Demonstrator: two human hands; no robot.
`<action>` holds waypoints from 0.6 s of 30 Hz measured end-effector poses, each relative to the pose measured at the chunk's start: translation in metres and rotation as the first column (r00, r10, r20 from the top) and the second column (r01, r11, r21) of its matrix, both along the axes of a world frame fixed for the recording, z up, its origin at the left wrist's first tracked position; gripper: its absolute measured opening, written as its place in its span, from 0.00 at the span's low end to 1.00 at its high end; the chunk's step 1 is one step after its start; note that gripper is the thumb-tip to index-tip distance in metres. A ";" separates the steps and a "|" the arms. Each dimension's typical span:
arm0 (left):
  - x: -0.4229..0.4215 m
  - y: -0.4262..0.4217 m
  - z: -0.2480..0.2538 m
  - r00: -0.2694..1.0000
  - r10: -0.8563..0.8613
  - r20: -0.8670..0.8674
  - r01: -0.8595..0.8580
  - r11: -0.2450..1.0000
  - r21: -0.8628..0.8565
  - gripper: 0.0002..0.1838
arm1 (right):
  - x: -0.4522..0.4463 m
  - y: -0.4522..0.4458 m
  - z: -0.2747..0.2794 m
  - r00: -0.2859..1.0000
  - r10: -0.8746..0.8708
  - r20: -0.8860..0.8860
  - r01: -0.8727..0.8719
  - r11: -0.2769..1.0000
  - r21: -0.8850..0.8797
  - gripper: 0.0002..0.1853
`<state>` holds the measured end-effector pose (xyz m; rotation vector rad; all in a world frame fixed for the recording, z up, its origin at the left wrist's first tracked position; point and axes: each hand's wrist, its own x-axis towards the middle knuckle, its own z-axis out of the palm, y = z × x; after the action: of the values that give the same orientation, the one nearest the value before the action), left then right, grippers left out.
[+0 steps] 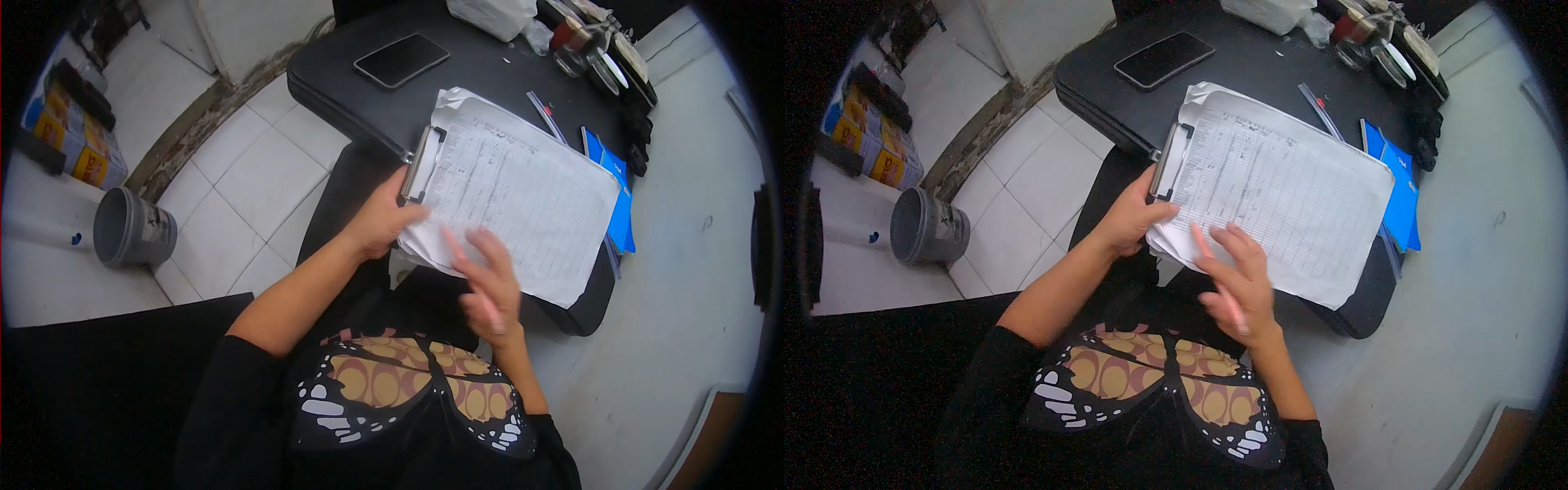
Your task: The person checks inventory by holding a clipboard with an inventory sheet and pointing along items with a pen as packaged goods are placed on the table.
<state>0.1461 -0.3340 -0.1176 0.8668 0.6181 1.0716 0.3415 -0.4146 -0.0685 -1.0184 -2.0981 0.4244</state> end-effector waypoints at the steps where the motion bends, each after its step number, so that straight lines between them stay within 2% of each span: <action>1: 0.001 -0.001 0.001 1.000 0.001 0.003 -0.001 1.000 0.001 0.34 | 0.004 -0.002 0.002 0.947 0.027 -0.320 -0.038 0.999 -0.030 0.26; 2: 0.001 -0.001 0.003 1.000 0.002 0.006 -0.002 1.000 0.003 0.34 | 0.010 -0.005 0.003 0.793 0.040 -0.608 -0.084 0.995 -0.045 0.31; 3: 0.001 -0.001 0.003 1.000 0.002 0.009 -0.002 1.000 0.005 0.35 | 0.023 -0.006 0.008 0.749 0.046 -0.661 -0.100 0.994 -0.044 0.33; 4: 0.002 -0.001 0.003 1.000 -0.001 0.010 0.001 1.000 -0.001 0.35 | 0.033 -0.012 0.021 0.759 -0.078 -0.646 -0.059 0.980 -0.188 0.31; 7: -0.001 -0.003 0.003 1.000 -0.003 0.008 0.003 1.000 -0.004 0.35 | 0.034 -0.009 0.047 0.667 -0.136 -0.732 -0.119 0.951 -0.285 0.29; 10: 0.001 -0.001 0.002 1.000 0.006 0.009 -0.006 1.000 0.000 0.35 | 0.025 -0.015 0.064 0.608 -0.268 -0.747 0.034 0.949 -0.313 0.25; 13: 0.002 -0.002 0.000 1.000 0.005 0.013 -0.005 1.000 -0.020 0.35 | 0.029 -0.017 0.063 0.693 -0.220 -0.686 0.126 0.975 -0.185 0.22; 16: 0.001 -0.001 -0.001 1.000 0.000 0.011 0.001 1.000 -0.029 0.35 | 0.042 -0.017 0.056 0.751 -0.169 -0.638 0.056 0.979 -0.194 0.21; 18: 0.001 -0.002 0.000 1.000 0.002 0.015 -0.001 0.999 -0.035 0.35 | 0.043 -0.018 0.054 0.729 -0.183 -0.660 0.030 0.971 -0.236 0.21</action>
<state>0.1476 -0.3358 -0.1175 0.8272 0.6236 1.0648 0.3844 -0.4326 -0.0146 -0.9091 -1.3384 0.8360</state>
